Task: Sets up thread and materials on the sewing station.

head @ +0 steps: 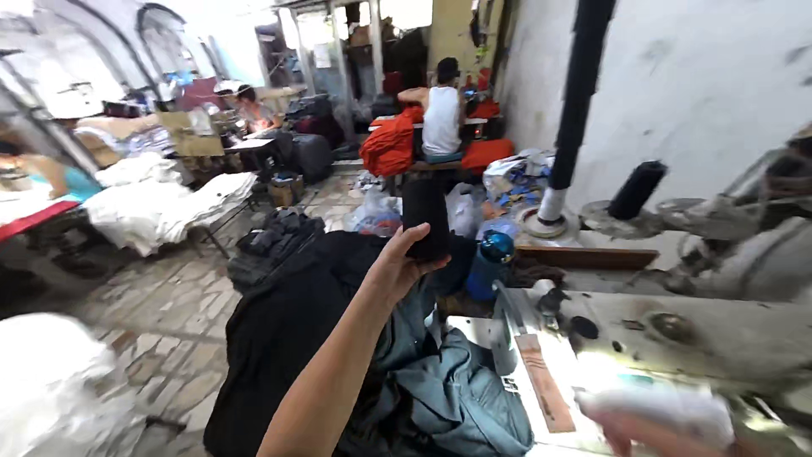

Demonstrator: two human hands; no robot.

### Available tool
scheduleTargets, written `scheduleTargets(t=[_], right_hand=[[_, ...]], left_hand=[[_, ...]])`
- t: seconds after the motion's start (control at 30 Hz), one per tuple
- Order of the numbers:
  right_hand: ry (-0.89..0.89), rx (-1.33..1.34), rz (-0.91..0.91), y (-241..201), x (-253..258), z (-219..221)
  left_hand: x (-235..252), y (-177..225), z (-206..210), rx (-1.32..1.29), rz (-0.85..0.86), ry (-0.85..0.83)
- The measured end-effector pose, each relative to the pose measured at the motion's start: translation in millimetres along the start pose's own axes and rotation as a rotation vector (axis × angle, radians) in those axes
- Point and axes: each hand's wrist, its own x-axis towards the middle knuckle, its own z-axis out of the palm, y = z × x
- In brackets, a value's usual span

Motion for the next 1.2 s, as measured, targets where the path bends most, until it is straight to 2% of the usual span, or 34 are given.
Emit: scheduleTargets(t=[0.07,0.1,0.2,0.33,0.43,0.6,0.67,0.8,0.9,0.97,1.2], right_hand=[[0.107,-0.391,0.038,3,39,-16],[0.184,-0.579,0.001,13,59,-21],[0.276,-0.895,-0.074,47,104,-37],[0.266,-0.94,0.015,74,113,-53],[0.289,-0.957,0.035,73,99,-65],[0.347,-1.099,-0.061,70,78,-86],[0.314,-1.16,-0.094,71,69,-95],[0.135,-1.274,-0.129,70,63,-114],[0.098,-1.212,-0.121,68,59,-128],[0.159,-1.107,-0.052,57,57,-144],[0.417,-1.064,0.139,18,44,-213]], left_hand=[[17,14,20,0.08,-0.018,-0.085],[25,18,31,0.105,-0.031,-0.14],[38,18,67,0.126,-0.089,-0.285],[43,7,100,0.097,-0.222,-0.426],[46,4,114,0.167,-0.288,-0.509],[55,7,142,0.292,-0.362,-0.623],[59,6,151,0.365,-0.379,-0.657],[69,1,164,0.499,-0.389,-0.717],[76,1,173,0.584,-0.369,-0.746],[81,3,175,0.637,-0.33,-0.773],[99,-8,173,0.977,0.004,-0.893]])
